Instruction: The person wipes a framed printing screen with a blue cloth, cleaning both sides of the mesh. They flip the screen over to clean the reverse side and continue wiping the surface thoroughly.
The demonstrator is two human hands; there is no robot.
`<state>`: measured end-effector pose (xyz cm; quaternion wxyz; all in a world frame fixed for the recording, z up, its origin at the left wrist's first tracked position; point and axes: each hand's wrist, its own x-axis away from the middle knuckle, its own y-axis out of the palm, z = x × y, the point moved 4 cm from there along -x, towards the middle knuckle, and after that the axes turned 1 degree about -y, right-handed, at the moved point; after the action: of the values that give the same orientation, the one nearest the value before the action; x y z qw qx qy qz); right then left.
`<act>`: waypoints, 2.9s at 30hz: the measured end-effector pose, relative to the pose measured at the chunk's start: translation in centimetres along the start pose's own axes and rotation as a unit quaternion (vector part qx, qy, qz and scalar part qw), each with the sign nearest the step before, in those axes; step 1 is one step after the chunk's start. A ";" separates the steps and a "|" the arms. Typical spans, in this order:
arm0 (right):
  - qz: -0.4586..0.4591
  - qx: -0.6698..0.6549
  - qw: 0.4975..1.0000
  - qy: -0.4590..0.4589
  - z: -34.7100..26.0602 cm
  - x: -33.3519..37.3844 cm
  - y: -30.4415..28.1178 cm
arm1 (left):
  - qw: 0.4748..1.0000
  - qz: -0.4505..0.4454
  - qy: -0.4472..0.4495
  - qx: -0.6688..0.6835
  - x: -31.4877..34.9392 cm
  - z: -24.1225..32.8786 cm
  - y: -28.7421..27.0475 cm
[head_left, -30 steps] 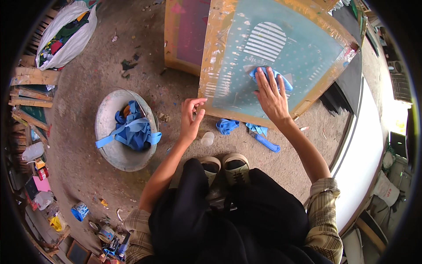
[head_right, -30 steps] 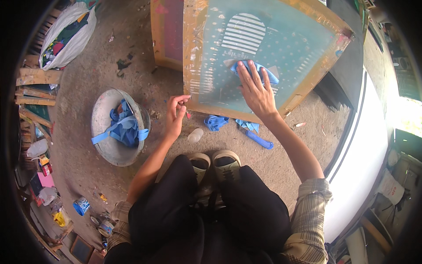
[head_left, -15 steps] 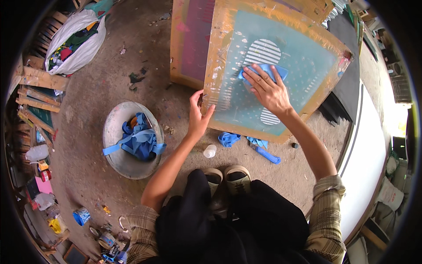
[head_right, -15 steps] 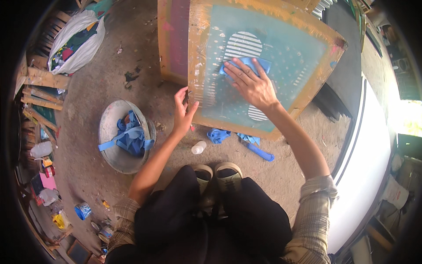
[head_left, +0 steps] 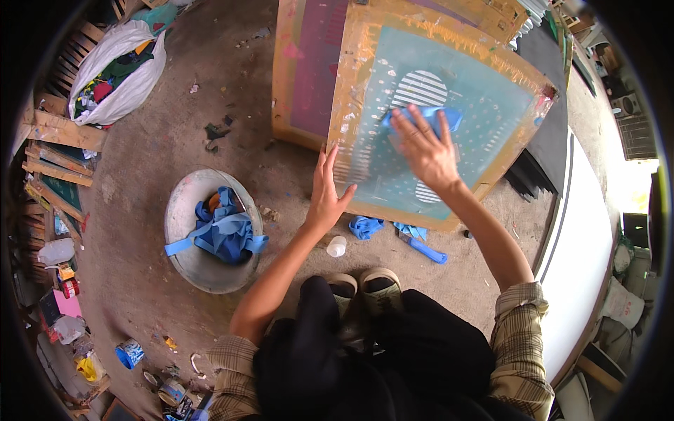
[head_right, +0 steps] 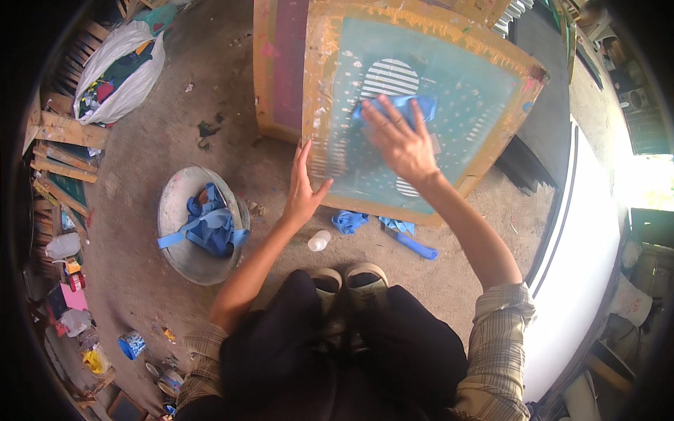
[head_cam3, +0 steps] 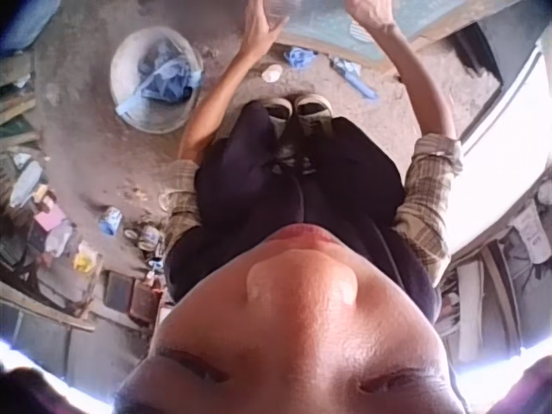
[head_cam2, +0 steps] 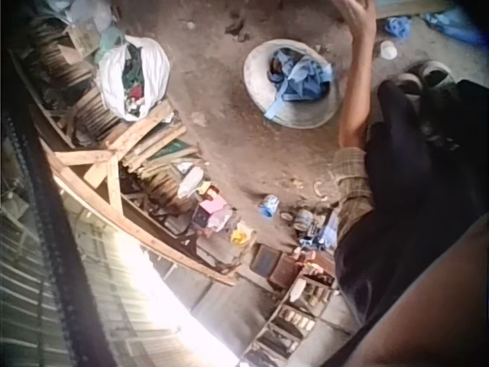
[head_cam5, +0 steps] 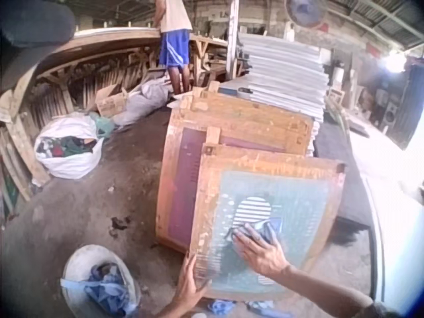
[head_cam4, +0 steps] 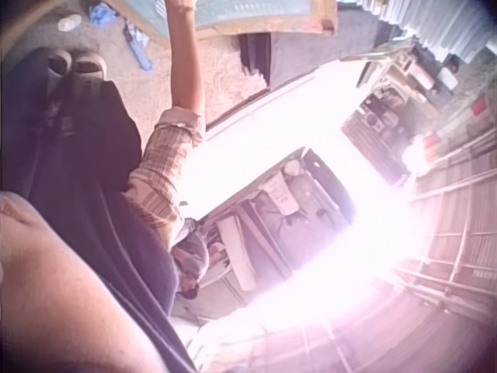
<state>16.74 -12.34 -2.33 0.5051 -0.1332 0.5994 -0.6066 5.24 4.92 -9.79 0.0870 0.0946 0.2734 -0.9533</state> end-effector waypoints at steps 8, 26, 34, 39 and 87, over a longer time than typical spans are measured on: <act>-0.030 -0.009 1.000 0.003 -0.7 1.2 -0.3 | 0.978 -0.036 0.020 -0.205 0.0 1.2 0.3; -0.039 0.009 0.999 0.005 0.5 1.1 0.0 | 0.977 -0.043 0.025 -0.208 -0.3 1.6 0.8; -0.015 -0.043 0.998 0.042 0.6 3.5 0.0 | 0.972 -0.036 0.048 -0.229 -0.3 1.8 1.0; 0.002 -0.009 1.000 0.006 1.0 4.6 0.0 | 0.972 -0.040 0.039 -0.230 -0.1 1.7 1.3; 0.083 -0.074 0.986 0.126 -0.4 6.1 -2.6 | 0.989 -0.027 0.029 -0.141 -0.2 2.3 0.6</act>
<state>12.48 -17.42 -2.93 0.4632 -0.0423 0.7103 -0.5283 5.26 3.18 -8.12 0.0659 0.1011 0.4101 -0.9040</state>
